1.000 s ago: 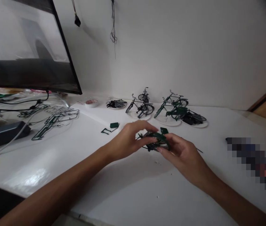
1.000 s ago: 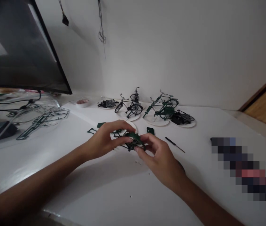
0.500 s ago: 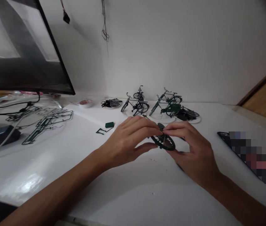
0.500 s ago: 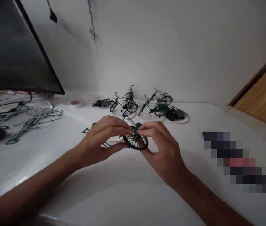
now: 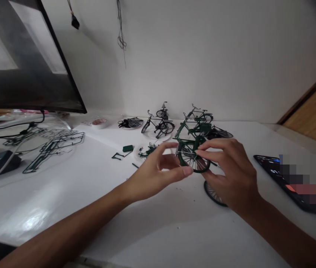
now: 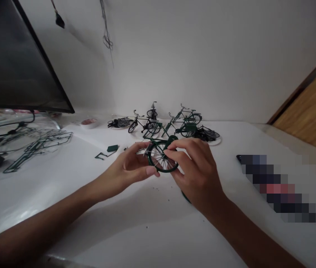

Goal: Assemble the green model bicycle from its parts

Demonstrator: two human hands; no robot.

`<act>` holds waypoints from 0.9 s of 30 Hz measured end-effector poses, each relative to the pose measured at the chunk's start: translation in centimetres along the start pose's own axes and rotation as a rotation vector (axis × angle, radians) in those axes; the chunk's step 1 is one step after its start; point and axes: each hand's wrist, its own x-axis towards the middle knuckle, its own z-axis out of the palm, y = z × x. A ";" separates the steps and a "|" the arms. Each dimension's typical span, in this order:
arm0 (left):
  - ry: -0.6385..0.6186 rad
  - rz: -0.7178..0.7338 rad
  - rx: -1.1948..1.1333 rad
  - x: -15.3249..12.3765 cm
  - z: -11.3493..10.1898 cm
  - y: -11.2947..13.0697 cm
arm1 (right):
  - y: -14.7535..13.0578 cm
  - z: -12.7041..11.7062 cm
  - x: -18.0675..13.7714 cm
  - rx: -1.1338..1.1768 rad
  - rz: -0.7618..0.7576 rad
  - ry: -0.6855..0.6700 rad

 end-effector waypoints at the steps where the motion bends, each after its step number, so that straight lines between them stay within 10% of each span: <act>1: -0.013 -0.026 -0.037 0.0 0.3 0.0 | 0.0 0.1 -0.1 -0.004 -0.001 -0.005; 12: -0.023 -0.035 -0.167 0.3 0.4 -0.5 | -0.1 0.6 -0.2 0.017 0.042 -0.094; 20: 0.115 0.317 0.512 0.9 -3.6 0.5 | -0.3 2.2 -0.6 0.804 1.084 -0.005; 27: 0.437 0.572 0.771 0.4 -9.9 3.1 | 0.3 2.8 -0.8 1.043 1.231 0.046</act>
